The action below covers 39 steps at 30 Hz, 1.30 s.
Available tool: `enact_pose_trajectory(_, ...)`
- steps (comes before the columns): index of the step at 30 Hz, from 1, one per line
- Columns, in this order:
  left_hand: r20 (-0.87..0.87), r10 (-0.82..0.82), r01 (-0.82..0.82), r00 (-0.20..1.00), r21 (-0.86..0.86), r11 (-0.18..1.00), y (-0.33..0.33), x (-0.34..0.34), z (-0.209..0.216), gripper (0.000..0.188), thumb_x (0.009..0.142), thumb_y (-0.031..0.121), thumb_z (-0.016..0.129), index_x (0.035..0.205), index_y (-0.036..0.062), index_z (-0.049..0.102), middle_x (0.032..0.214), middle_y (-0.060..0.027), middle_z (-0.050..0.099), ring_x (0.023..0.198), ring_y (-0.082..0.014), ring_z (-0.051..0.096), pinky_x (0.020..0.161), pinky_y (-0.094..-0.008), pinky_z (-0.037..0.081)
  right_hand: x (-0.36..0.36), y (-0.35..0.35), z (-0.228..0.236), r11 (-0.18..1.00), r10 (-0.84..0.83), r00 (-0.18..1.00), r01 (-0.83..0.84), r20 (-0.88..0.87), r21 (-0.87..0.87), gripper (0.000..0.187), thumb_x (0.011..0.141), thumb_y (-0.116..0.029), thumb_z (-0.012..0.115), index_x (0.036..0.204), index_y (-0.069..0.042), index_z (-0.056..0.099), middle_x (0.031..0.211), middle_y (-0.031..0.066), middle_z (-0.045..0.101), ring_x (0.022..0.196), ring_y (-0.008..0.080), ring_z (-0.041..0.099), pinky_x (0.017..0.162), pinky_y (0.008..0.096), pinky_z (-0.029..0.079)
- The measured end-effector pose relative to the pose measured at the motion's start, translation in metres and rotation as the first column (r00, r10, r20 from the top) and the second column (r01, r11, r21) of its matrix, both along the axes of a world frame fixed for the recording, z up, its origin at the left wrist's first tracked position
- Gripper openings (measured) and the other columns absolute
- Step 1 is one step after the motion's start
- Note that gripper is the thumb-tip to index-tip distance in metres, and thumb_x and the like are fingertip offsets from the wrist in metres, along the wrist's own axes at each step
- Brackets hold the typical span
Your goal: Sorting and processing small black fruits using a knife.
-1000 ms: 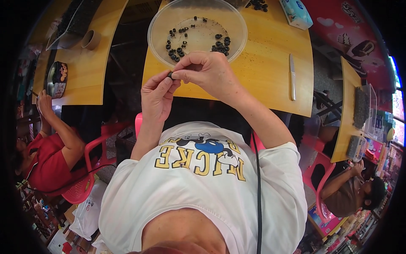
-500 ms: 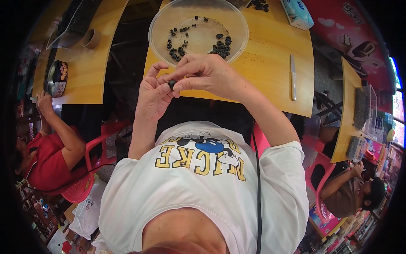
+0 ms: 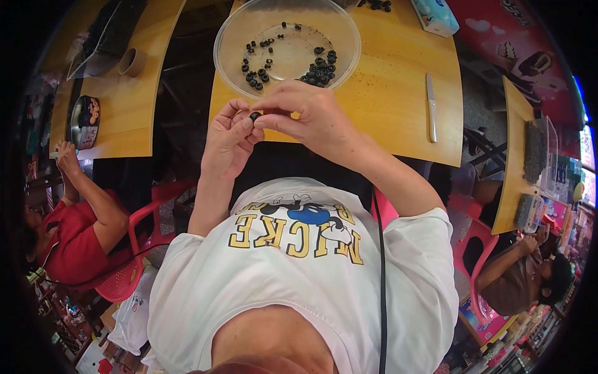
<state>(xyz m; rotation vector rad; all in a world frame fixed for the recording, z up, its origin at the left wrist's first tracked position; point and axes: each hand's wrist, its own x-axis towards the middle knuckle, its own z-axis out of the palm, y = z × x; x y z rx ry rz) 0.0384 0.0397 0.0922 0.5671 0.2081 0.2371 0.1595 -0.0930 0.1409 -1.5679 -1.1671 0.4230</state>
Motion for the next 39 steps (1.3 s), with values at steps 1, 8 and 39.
enact_pose_trajectory(1, 0.0, 0.003, -0.003, 1.0, 0.001, 1.0, 0.0, 0.001, 0.002, 0.022, 0.081, -0.003, 0.061, 0.099, 0.0014, 0.049, 0.084, -0.012, 0.064, 0.071, -0.0189, 0.065, 0.064, -0.0269, 0.055, 0.001, -0.001, 0.003, 1.0, 0.003, 1.0, -0.003, 0.0, 0.001, 0.018, 0.075, -0.007, 0.069, 0.091, -0.001, 0.066, 0.08, 0.0073, 0.061, 0.07, 0.0163, 0.058, 0.063, 0.025, 0.047)
enact_pose_trajectory(8, 0.004, 0.033, -0.033, 0.999, -0.027, 0.999, -0.006, 0.002, 0.001, 0.023, 0.081, -0.004, 0.06, 0.1, 0.0023, 0.049, 0.083, -0.0109, 0.063, 0.068, -0.0173, 0.063, 0.061, -0.0249, 0.054, 0.002, -0.007, 0.003, 0.997, -0.063, 0.966, 0.052, 0.25, 0.05, 0.017, 0.072, -0.002, 0.071, 0.088, -0.001, 0.066, 0.081, 0.0081, 0.063, 0.069, 0.0162, 0.061, 0.061, 0.0246, 0.049)
enact_pose_trajectory(39, -0.004, 0.026, -0.023, 1.0, 0.335, 0.942, 0.02, -0.025, -0.011, 0.019, 0.082, 0.0, 0.058, 0.101, -0.0011, 0.056, 0.087, -0.011, 0.064, 0.076, -0.0164, 0.062, 0.074, -0.027, 0.049, 0.118, 0.053, 0.012, 0.534, 0.436, 0.727, 0.266, 0.531, -0.802, 0.011, 0.073, -0.009, 0.061, 0.072, 0.001, 0.062, 0.07, 0.0151, 0.06, 0.071, 0.0309, 0.059, 0.064, 0.0381, 0.046)
